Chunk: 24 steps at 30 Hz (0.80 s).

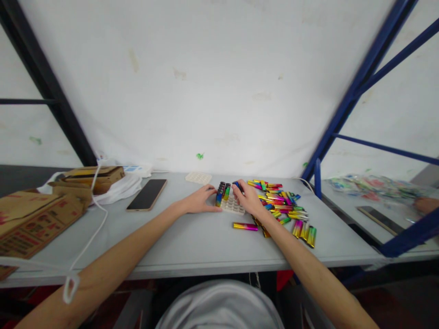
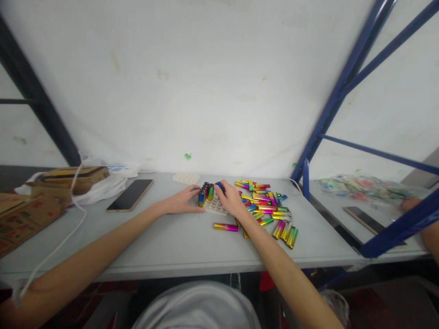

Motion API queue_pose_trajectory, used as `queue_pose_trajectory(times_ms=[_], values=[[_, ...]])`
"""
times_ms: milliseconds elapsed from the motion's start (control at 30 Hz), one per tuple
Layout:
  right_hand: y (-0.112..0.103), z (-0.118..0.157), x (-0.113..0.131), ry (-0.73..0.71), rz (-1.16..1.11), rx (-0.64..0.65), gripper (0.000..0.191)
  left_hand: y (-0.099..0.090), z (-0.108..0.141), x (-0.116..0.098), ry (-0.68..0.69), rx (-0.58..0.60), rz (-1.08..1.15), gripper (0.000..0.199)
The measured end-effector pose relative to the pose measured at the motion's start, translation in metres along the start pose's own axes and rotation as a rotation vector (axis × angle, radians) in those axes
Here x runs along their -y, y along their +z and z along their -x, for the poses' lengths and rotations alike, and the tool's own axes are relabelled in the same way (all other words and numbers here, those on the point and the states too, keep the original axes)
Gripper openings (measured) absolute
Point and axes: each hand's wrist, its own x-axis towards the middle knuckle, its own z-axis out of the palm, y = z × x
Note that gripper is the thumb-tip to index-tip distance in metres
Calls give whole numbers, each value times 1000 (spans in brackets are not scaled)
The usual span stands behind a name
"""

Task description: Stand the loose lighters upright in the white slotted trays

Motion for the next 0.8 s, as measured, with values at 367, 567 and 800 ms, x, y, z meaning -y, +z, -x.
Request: queue_pose_trajectory(times_ms=[367, 567, 800], values=[[1, 0, -1, -71, 128, 83, 46, -1, 0, -1, -4, 1, 13, 75], [2, 0, -3, -106, 180, 157, 33, -2, 0, -3, -10, 13, 8, 78], [2, -3, 12, -90, 386, 210, 23, -1, 0, -2, -12, 18, 22, 76]])
